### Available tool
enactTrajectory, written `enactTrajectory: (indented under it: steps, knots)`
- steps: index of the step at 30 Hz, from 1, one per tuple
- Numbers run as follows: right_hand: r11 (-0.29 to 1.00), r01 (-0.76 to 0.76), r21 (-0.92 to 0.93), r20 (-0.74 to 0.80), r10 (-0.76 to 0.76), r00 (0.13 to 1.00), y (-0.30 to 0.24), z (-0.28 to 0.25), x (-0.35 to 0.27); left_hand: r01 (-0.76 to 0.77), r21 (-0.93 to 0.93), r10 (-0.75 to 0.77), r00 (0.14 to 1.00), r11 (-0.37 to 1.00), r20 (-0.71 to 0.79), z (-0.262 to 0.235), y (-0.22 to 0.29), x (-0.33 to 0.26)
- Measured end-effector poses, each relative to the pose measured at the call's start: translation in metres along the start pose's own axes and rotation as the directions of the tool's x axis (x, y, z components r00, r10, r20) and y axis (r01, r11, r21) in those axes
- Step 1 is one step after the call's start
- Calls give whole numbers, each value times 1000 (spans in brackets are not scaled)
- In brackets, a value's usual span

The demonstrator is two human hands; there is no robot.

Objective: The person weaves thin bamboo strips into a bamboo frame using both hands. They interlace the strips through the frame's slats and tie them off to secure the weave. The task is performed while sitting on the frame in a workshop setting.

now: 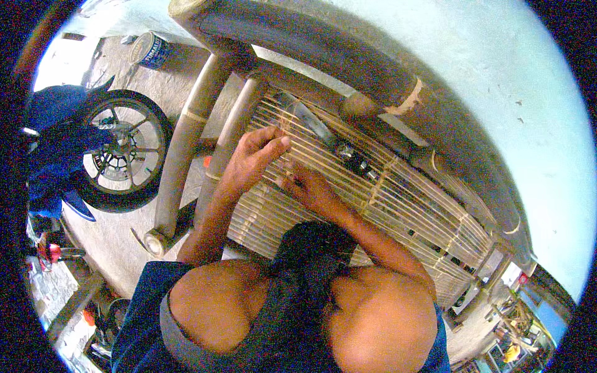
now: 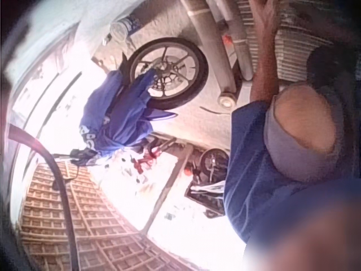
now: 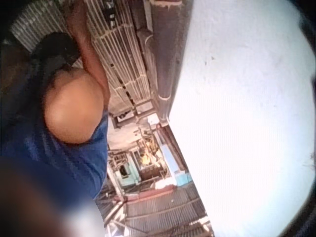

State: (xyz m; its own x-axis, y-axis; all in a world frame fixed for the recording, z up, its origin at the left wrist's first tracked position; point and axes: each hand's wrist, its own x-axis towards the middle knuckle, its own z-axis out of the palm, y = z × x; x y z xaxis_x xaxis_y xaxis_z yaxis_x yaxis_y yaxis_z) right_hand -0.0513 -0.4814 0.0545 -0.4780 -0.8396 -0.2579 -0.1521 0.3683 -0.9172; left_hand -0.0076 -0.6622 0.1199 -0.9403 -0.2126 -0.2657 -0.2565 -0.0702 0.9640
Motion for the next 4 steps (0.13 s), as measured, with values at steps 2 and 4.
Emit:
enactTrajectory:
  steps: [2,4]
  knots:
    - [994,11,111,-9,-10,1000,-4,-2,5,-2,-86,-1,1000,996,-30,-1,23,4]
    - [972,-117,202,-65,133,989,-7,-9,8,-46,-122,34,995,992,-97,-6,40,10]
